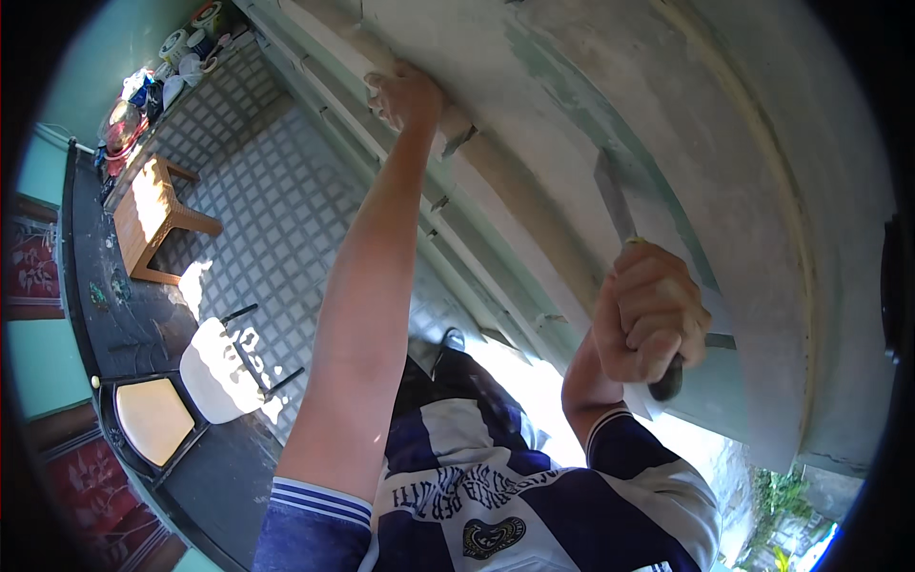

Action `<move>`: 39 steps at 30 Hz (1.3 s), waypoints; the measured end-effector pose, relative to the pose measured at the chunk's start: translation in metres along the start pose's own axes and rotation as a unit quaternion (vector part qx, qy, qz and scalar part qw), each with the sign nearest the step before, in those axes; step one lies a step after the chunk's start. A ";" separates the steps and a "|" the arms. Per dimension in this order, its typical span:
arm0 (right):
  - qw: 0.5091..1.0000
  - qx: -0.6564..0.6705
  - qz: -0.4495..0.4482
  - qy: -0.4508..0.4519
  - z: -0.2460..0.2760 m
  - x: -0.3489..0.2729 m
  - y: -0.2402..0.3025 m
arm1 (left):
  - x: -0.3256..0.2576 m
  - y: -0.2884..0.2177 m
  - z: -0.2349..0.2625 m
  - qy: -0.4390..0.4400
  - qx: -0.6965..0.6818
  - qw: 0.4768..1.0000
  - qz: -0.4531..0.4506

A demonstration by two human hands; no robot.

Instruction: Patching and scraping an overhead concrete beam or ceiling using a putty knife and filler material.

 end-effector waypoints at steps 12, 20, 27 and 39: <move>1.000 0.028 0.000 -0.004 -0.005 0.004 -0.002 | -0.002 -0.004 0.006 -0.007 0.013 1.000 -0.006; 0.997 -0.065 0.008 0.041 -0.010 0.020 0.002 | -0.003 -0.005 0.005 0.005 0.011 1.000 -0.006; 0.996 -0.062 0.004 0.060 -0.010 0.025 0.018 | -0.004 0.000 0.004 0.002 0.026 1.000 -0.003; 0.996 -0.076 -0.020 0.046 -0.017 0.028 0.015 | -0.007 -0.005 0.006 -0.003 0.037 0.999 0.004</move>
Point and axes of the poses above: each hand's wrist, its own x-axis towards the middle knuckle, its own z-axis out of the back of the hand, y = z × x, the point moved 3 cm from there along x, towards the middle knuckle, and after that the axes turned 3 degrees about -z, right-handed, at the moved point
